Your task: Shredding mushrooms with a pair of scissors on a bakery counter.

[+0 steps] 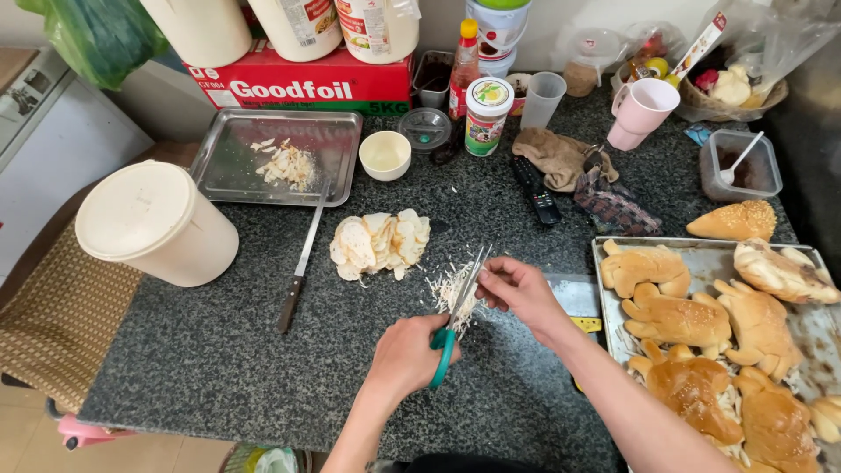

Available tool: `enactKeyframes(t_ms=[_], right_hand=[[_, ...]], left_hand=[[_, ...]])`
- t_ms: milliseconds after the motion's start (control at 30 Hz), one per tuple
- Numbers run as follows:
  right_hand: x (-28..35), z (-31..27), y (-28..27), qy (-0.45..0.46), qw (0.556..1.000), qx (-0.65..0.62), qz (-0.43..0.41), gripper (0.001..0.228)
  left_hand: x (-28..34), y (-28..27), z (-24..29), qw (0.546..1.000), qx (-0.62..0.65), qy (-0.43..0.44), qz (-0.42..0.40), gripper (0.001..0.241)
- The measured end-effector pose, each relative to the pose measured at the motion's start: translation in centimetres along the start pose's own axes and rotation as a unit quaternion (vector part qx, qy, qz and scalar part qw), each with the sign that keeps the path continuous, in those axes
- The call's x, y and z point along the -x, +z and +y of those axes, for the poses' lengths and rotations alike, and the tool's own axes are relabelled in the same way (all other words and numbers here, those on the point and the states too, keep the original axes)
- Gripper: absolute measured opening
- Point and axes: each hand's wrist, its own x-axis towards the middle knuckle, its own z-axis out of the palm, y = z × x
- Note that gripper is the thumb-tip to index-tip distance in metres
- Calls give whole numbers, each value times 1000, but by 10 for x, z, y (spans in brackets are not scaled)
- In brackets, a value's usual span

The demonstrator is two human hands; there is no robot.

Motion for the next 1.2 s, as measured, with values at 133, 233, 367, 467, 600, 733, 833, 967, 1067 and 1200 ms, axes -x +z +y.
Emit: enactKeyframes(t_ms=[133,233,367,467,600,733,833,967,1067,1200], right_hand=[[-3,6,-3,-8,1000,-9,-6,15],[-3,5,-2,0,1000,0,-3,15],[-5,10,-3,5,1000,-1,6,14],[-6,14,-3,10,1000,1,13,14],[-4,7,-1,-1,1000,11,19,17],[-3,0,-2,8,999,15,28,17],[-3,1,-2,-1,1000,3,26,17],[-4,5,-3,-10,1000,3,16,18],[-5,8,-3,-14,1000,-3,2,16],[-4,10,-2,-22,1000,-10,-8,17]], left_hand=[[0,0,0,1000,6,10,2,24],[0,-1,0,1000,0,20,6,23],[1,-1,1,999,24,22,9,32],[3,-2,1,999,33,24,16,36],[2,-3,1,999,35,16,16,26],[-5,-1,-5,1000,0,-14,-2,38],[-4,-2,-6,1000,-5,-5,9,46],[-4,3,-6,1000,-10,4,-2,44],[-2,4,-5,1000,-8,18,12,45],[-1,2,-3,999,-2,31,23,38]])
